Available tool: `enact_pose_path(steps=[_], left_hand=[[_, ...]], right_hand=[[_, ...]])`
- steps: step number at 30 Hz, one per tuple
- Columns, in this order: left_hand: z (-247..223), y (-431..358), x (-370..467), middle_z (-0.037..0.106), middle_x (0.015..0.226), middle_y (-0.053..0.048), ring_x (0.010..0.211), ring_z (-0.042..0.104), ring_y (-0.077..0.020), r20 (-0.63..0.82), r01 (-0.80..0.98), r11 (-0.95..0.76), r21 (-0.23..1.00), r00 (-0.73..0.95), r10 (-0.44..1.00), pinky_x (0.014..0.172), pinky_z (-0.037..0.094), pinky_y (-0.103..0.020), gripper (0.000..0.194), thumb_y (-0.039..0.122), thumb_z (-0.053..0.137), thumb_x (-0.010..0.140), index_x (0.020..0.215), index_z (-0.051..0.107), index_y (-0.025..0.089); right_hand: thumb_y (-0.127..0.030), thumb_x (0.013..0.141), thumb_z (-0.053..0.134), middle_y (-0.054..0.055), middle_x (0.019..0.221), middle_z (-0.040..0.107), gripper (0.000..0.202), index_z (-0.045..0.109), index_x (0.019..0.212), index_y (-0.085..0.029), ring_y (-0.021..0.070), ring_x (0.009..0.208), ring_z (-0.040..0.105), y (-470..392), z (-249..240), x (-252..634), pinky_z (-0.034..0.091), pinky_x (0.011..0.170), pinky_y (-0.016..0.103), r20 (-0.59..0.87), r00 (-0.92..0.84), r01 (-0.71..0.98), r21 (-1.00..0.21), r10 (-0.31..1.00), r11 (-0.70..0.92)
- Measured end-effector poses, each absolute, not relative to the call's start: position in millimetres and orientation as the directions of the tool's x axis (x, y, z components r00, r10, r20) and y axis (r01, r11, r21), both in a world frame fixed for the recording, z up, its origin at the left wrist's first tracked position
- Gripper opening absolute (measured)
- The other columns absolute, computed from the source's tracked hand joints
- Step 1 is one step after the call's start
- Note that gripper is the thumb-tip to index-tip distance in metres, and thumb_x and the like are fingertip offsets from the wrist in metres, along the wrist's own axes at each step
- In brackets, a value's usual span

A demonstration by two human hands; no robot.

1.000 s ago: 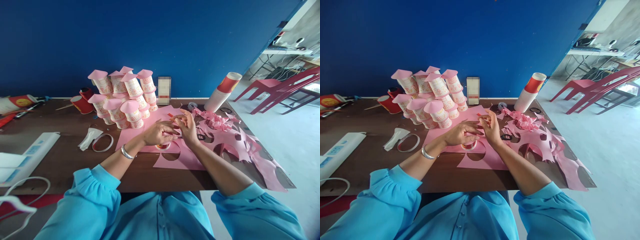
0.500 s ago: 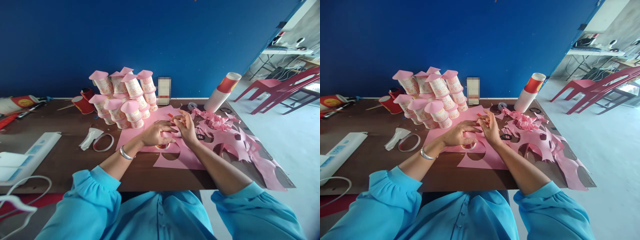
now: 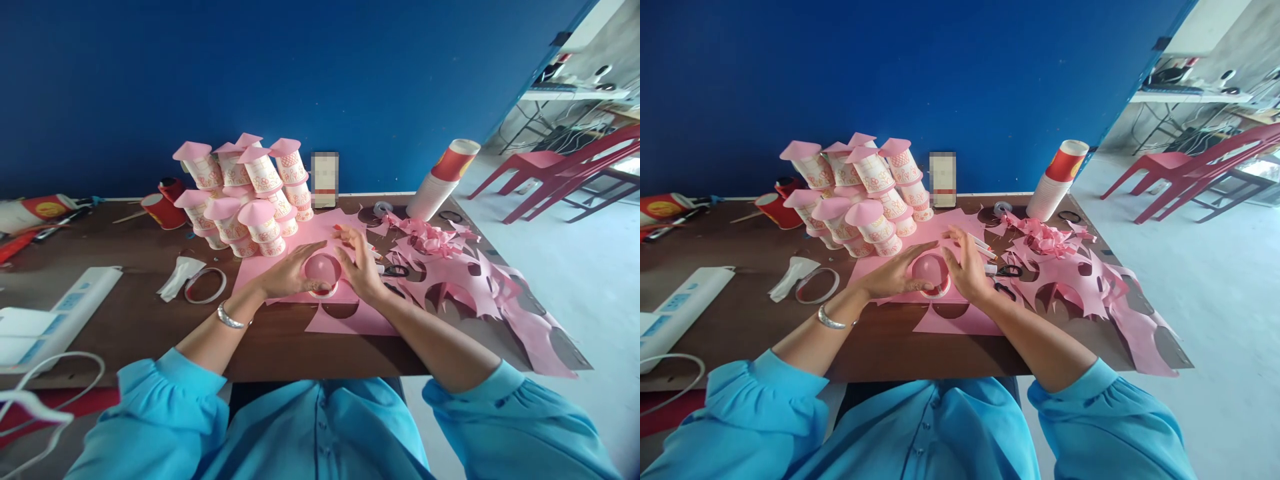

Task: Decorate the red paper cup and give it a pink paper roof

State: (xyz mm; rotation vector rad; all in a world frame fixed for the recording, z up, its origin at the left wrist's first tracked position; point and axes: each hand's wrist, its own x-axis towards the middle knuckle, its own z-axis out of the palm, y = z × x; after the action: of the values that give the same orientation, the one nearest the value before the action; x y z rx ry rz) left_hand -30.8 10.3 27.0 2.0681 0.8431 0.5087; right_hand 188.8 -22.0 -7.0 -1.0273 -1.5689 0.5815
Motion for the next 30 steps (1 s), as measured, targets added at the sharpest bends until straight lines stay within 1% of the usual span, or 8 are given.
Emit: enact_pose_path(steps=[6, 11, 13, 16, 18, 21, 23, 30], left_hand=[[18.3, 8.9, -32.7, 0.048, 0.167, -0.019, 0.155, 0.044, -0.0391, 0.061, 0.364, -0.425, 0.829, 0.696, 0.715, 0.129, 0.034, -0.058, 0.088, 0.056, 0.084, 0.082, 0.158, 0.051, 0.026], [22.7, 6.7, -37.2, 0.045, 0.17, -0.018, 0.158, 0.04, -0.039, -0.005, 0.337, -0.294, 0.895, 0.665, 0.747, 0.129, 0.035, -0.057, 0.102, 0.054, 0.092, 0.074, 0.161, 0.046, 0.028], [22.3, 5.8, -38.4, 0.046, 0.169, -0.019, 0.155, 0.045, -0.0401, -0.023, 0.328, -0.264, 0.907, 0.666, 0.746, 0.125, 0.041, -0.056, 0.104, 0.052, 0.094, 0.072, 0.161, 0.046, 0.026], [20.2, 3.8, -35.5, 0.056, 0.161, -0.018, 0.144, 0.057, -0.0399, -0.022, 0.376, -0.32, 0.87, 0.678, 0.735, 0.12, 0.046, -0.056, 0.107, 0.05, 0.096, 0.067, 0.159, 0.048, 0.024], [20.1, 1.0, -31.0, 0.067, 0.149, -0.014, 0.133, 0.065, -0.0373, -0.025, 0.432, -0.362, 0.826, 0.67, 0.742, 0.115, 0.051, -0.053, 0.098, 0.051, 0.096, 0.066, 0.151, 0.055, 0.023], [22.6, -5.2, -24.9, 0.079, 0.127, -0.008, 0.114, 0.074, -0.0327, -0.027, 0.488, -0.358, 0.796, 0.62, 0.784, 0.101, 0.059, -0.045, 0.072, 0.053, 0.091, 0.071, 0.132, 0.068, 0.022], [23.5, -9.2, -25.0, 0.08, 0.124, -0.006, 0.112, 0.075, -0.0317, 0.003, 0.487, -0.364, 0.794, 0.595, 0.804, 0.096, 0.06, -0.042, 0.067, 0.054, 0.089, 0.073, 0.13, 0.069, 0.022], [5.2, -20.8, -55.8, 0.074, 0.128, -0.01, 0.115, 0.074, -0.0307, 0.164, 0.527, -0.44, 0.727, 0.489, 0.857, 0.1, 0.06, -0.043, 0.066, 0.051, 0.089, 0.075, 0.129, 0.066, 0.021]], right_hand=[[-0.04, 0.109, 0.048, 0.013, 0.138, 0.066, 0.034, 0.052, 0.14, -0.028, 0.0282, 0.138, 0.059, -26.7, -12.5, 182.0, 0.047, 0.12, 0.056, 0.506, -0.067, 0.371, -0.787, 0.86, 0.492], [-0.046, 0.109, 0.048, 0.012, 0.14, 0.066, 0.039, 0.051, 0.144, -0.029, 0.0272, 0.135, 0.061, -23.7, -12.4, 183.7, 0.049, 0.117, 0.052, 0.491, -0.047, 0.319, -0.818, 0.87, 0.479], [-0.048, 0.108, 0.05, 0.012, 0.138, 0.066, 0.039, 0.054, 0.141, -0.028, 0.0277, 0.132, 0.062, -22.9, -13.3, 183.4, 0.049, 0.116, 0.052, 0.47, -0.055, 0.32, -0.828, 0.881, 0.461], [-0.052, 0.108, 0.051, 0.012, 0.138, 0.066, 0.044, 0.052, 0.144, -0.028, 0.0275, 0.133, 0.062, -21.7, -13.4, 184.7, 0.049, 0.116, 0.052, 0.446, -0.05, 0.29, -0.85, 0.894, 0.44], [-0.054, 0.108, 0.051, 0.013, 0.138, 0.067, 0.047, 0.05, 0.147, -0.028, 0.0272, 0.134, 0.062, -19.6, -13.2, 187.4, 0.049, 0.116, 0.051, 0.45, -0.017, 0.255, -0.861, 0.893, 0.439], [-0.054, 0.105, 0.056, 0.013, 0.132, 0.07, 0.048, 0.051, 0.145, -0.027, 0.0277, 0.129, 0.065, -13.6, -16.0, 192.4, 0.053, 0.112, 0.051, 0.456, 0.037, 0.206, -0.874, 0.889, 0.44], [-0.053, 0.103, 0.059, 0.013, 0.128, 0.071, 0.047, 0.052, 0.142, -0.027, 0.0281, 0.125, 0.067, -9.2, -20.2, 194.9, 0.055, 0.109, 0.051, 0.441, 0.046, 0.179, -0.886, 0.896, 0.427], [-0.046, 0.1, 0.061, 0.013, 0.125, 0.071, 0.046, 0.052, 0.14, -0.025, 0.0277, 0.12, 0.068, -5.6, -28.3, 196.8, 0.056, 0.105, 0.051, 0.419, -0.015, 0.218, -0.885, 0.908, 0.412]])
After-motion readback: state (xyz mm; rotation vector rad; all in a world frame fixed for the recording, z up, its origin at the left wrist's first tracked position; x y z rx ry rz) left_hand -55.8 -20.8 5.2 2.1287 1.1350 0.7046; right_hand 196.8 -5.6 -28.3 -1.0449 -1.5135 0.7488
